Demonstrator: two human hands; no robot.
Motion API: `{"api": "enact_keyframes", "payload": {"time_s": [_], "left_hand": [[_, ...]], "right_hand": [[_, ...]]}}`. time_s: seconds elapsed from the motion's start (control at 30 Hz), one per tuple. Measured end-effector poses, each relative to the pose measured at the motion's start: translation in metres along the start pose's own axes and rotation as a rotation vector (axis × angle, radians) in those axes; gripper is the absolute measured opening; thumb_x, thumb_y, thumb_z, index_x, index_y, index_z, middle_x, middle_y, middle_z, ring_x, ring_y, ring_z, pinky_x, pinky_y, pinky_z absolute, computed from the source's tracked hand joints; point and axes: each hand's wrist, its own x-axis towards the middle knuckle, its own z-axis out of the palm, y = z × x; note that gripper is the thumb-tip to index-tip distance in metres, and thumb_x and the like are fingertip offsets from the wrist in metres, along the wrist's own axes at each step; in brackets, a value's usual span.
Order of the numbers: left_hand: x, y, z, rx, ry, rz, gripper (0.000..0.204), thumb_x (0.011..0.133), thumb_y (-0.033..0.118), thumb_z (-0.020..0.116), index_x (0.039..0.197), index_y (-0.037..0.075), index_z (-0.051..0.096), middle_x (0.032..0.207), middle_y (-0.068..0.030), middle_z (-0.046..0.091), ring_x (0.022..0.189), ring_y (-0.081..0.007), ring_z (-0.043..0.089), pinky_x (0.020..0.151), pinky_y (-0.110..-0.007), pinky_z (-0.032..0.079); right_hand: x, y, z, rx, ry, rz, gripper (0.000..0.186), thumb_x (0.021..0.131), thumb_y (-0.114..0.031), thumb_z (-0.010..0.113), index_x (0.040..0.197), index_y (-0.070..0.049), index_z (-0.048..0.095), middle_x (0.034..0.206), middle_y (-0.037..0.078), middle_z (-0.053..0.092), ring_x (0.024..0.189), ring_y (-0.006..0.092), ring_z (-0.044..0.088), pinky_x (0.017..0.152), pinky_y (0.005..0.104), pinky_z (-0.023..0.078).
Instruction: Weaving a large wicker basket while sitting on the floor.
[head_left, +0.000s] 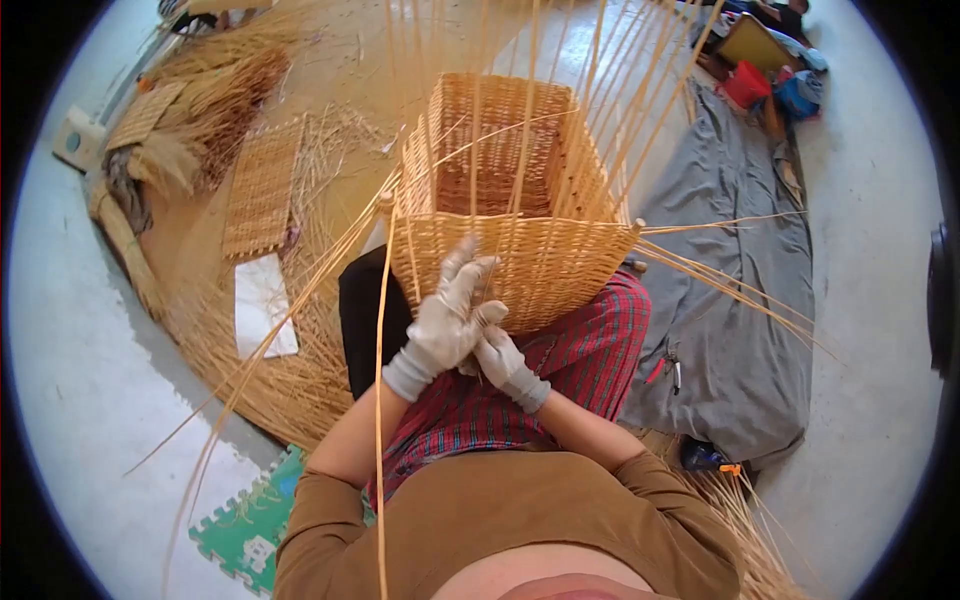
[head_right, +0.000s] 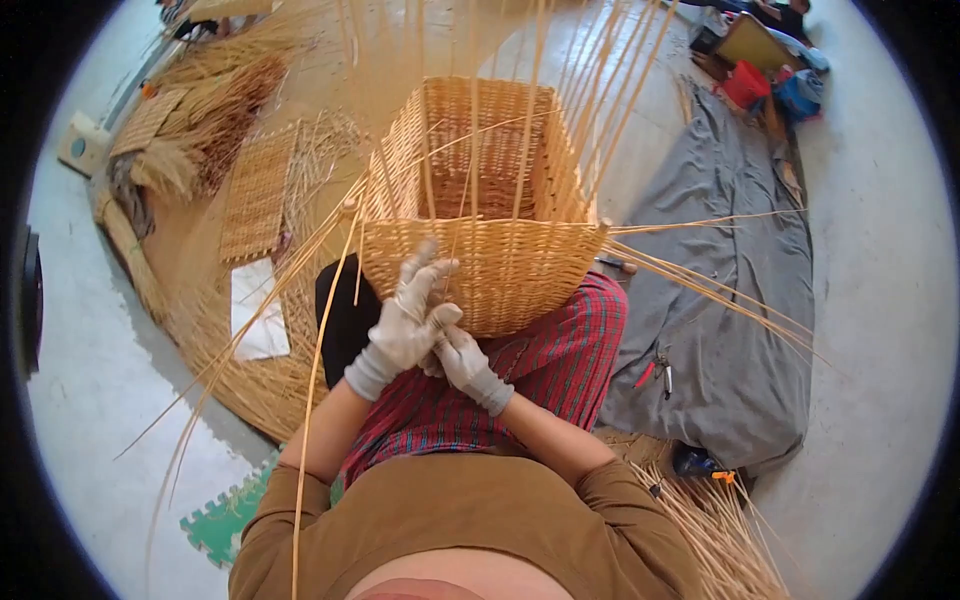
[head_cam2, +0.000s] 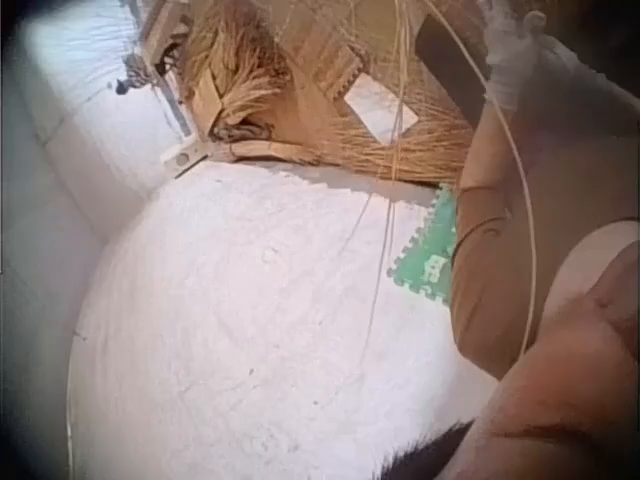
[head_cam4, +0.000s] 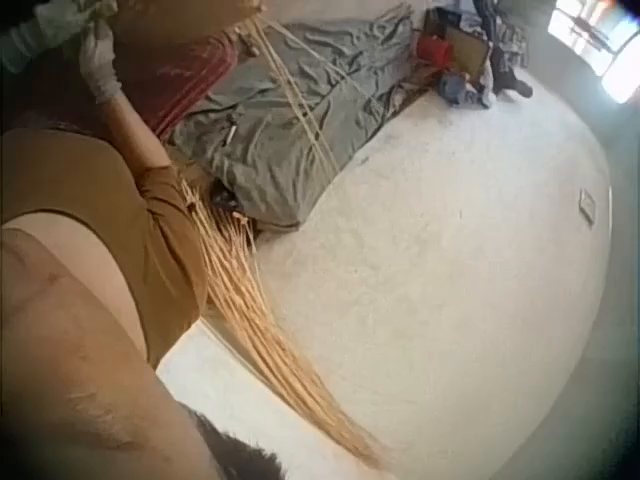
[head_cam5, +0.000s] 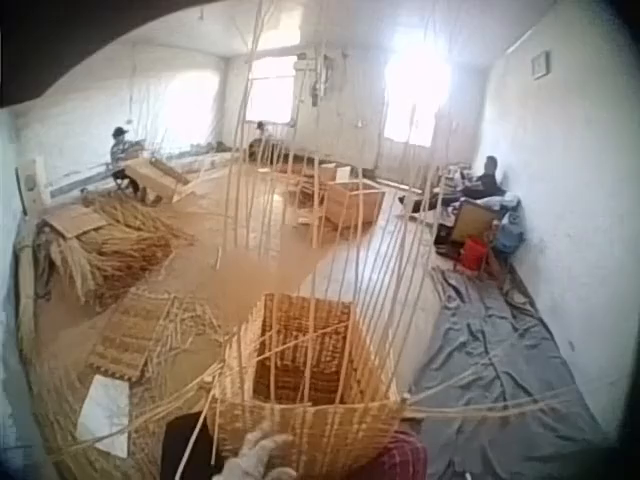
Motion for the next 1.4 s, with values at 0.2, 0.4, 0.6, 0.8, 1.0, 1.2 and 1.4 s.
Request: {"api": "enact_keyframes", "payload": {"time_s": [0.2, 0.4, 0.6, 0.8, 1.0, 1.2, 1.4], "left_hand": [[-0.043, -0.011, -0.022, -0.55, 0.485, -0.24, 0.019, 0.106, 0.007, 0.052, 0.118, 0.005, 0.066, 0.089, 0.0002, 0.065, 0.079, -0.0067, 0.058, 0.066, -0.022, 0.044], [-0.086, -0.036, -0.103, -0.333, 0.649, -0.252, 0.026, 0.104, 0.014, 0.05, 0.122, 0.001, 0.062, 0.09, -0.0058, 0.066, 0.067, -0.0084, 0.054, 0.06, -0.021, 0.045], [-0.154, -0.057, -0.169, 0.065, 1.134, -0.541, 0.021, 0.109, 0.02, 0.049, 0.119, 0.01, 0.064, 0.082, -0.0022, 0.066, 0.054, -0.006, 0.051, 0.047, -0.023, 0.04], [-0.389, -0.219, -0.134, -0.035, 1.568, -0.924, 0.017, 0.105, 0.008, 0.049, 0.114, 0.008, 0.063, 0.086, -0.0043, 0.065, 0.065, -0.0149, 0.058, 0.054, -0.033, 0.05], [-0.478, -0.268, -0.011, -0.569, 1.832, -1.323, 0.021, 0.103, 0.012, 0.051, 0.117, 0.003, 0.064, 0.096, -0.0071, 0.065, 0.072, -0.0217, 0.056, 0.063, -0.038, 0.048], [-0.493, -0.275, -0.006, 0.199, 1.416, -1.842, 0.026, 0.101, 0.017, 0.051, 0.119, 0.008, 0.067, 0.099, -0.011, 0.067, 0.078, -0.0233, 0.054, 0.075, -0.039, 0.046], [-0.466, -0.31, 0.035, -0.347, 1.314, -1.59, 0.026, 0.101, 0.013, 0.051, 0.107, -0.002, 0.072, 0.087, -0.0113, 0.068, 0.066, -0.0173, 0.051, 0.063, -0.037, 0.046]], "right_hand": [[-0.005, -0.089, -0.003, -1.351, 0.684, -1.078, 0.06, 0.09, -0.039, 0.067, 0.146, -0.021, 0.053, 0.148, 0.015, 0.049, 0.138, 0.0379, 0.045, 0.113, 0.0518, 0.037], [0.063, -0.163, -0.026, -1.71, 0.774, -0.997, 0.07, 0.092, -0.05, 0.063, 0.155, -0.031, 0.041, 0.166, 0.009, 0.028, 0.154, 0.035, 0.021, 0.122, 0.0545, 0.023], [0.121, -0.274, -0.081, -1.921, 1.102, -1.263, 0.057, 0.101, -0.052, 0.044, 0.153, -0.028, 0.044, 0.152, 0.019, 0.048, 0.144, 0.0364, 0.04, 0.115, 0.0529, 0.034], [0.124, -0.225, -0.096, -2.119, 1.094, -0.952, 0.058, 0.103, -0.055, 0.042, 0.157, -0.035, 0.037, 0.163, 0.014, 0.034, 0.149, 0.0343, 0.031, 0.12, 0.0509, 0.025], [0.114, -0.237, -0.104, -1.89, 0.946, -1.377, 0.057, 0.105, -0.055, 0.037, 0.157, -0.032, 0.038, 0.16, 0.017, 0.038, 0.145, 0.0367, 0.038, 0.118, 0.0515, 0.028], [0.101, -0.24, -0.105, -1.85, 0.927, -1.293, 0.059, 0.105, -0.058, 0.033, 0.157, -0.031, 0.039, 0.159, 0.017, 0.04, 0.144, 0.0385, 0.039, 0.116, 0.054, 0.031], [0.09, -0.245, -0.108, -1.895, 0.926, -1.3, 0.055, 0.107, -0.052, 0.034, 0.154, -0.027, 0.044, 0.157, 0.017, 0.041, 0.144, 0.0369, 0.039, 0.116, 0.0521, 0.031]]}}
